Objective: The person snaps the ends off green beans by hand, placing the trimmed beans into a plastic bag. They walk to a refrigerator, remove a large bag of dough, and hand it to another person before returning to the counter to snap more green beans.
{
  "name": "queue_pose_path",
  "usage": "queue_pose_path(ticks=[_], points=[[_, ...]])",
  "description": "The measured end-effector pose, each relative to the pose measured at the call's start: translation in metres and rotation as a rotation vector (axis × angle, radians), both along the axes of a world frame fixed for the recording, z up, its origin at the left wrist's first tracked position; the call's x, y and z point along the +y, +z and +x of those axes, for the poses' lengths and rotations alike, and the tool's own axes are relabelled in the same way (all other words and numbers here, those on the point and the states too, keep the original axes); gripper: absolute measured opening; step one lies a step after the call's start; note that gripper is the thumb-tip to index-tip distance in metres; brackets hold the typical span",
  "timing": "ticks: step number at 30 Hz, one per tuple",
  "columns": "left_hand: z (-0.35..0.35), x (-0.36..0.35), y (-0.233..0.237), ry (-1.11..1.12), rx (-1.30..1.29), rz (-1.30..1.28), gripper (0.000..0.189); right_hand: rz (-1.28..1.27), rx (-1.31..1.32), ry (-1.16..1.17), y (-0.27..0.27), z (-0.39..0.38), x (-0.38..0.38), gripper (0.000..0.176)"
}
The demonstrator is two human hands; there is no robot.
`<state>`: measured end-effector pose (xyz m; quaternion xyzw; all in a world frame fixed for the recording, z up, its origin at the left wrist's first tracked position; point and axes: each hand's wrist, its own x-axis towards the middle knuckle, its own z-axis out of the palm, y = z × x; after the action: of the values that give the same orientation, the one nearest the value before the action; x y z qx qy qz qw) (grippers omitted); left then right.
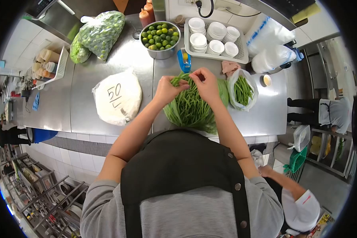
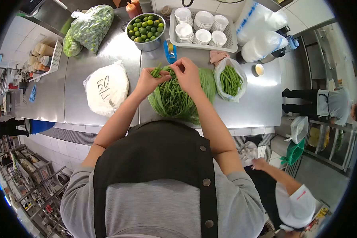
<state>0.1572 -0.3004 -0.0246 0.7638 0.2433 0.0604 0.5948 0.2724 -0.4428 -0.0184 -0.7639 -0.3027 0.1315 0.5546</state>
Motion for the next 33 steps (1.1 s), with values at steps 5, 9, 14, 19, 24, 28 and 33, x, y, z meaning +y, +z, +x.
queue_pose_path(ticks=[5, 9, 14, 19, 24, 28, 33], points=[[0.016, -0.02, 0.015, -0.07, -0.203, 0.121, 0.017, 0.183, 0.589, 0.017, 0.011, 0.004, -0.026, 0.009], [0.018, -0.02, 0.009, -0.027, -0.18, 0.001, 0.014, 0.332, 0.909, 0.076, 0.009, 0.006, -0.042, 0.006], [0.01, 0.005, 0.018, 0.302, -0.242, -0.486, 0.015, -0.124, 0.354, 0.191, -0.005, -0.001, -0.053, 0.013], [0.0, 0.011, 0.039, 0.383, -0.302, -0.536, 0.015, -0.191, 0.205, 0.179, 0.047, -0.027, -0.031, 0.018], [-0.007, 0.016, 0.031, 0.496, -0.343, -0.597, 0.022, 0.116, 0.18, 0.171, 0.038, -0.022, -0.014, 0.016], [-0.02, 0.039, 0.016, 0.655, -0.402, -0.833, 0.02, 0.303, 0.375, 0.207, 0.046, -0.014, -0.012, 0.008], [-0.043, 0.062, 0.003, 0.741, -0.499, -1.066, 0.01, -0.601, 0.049, 0.621, 0.019, 0.016, -0.019, 0.009]])
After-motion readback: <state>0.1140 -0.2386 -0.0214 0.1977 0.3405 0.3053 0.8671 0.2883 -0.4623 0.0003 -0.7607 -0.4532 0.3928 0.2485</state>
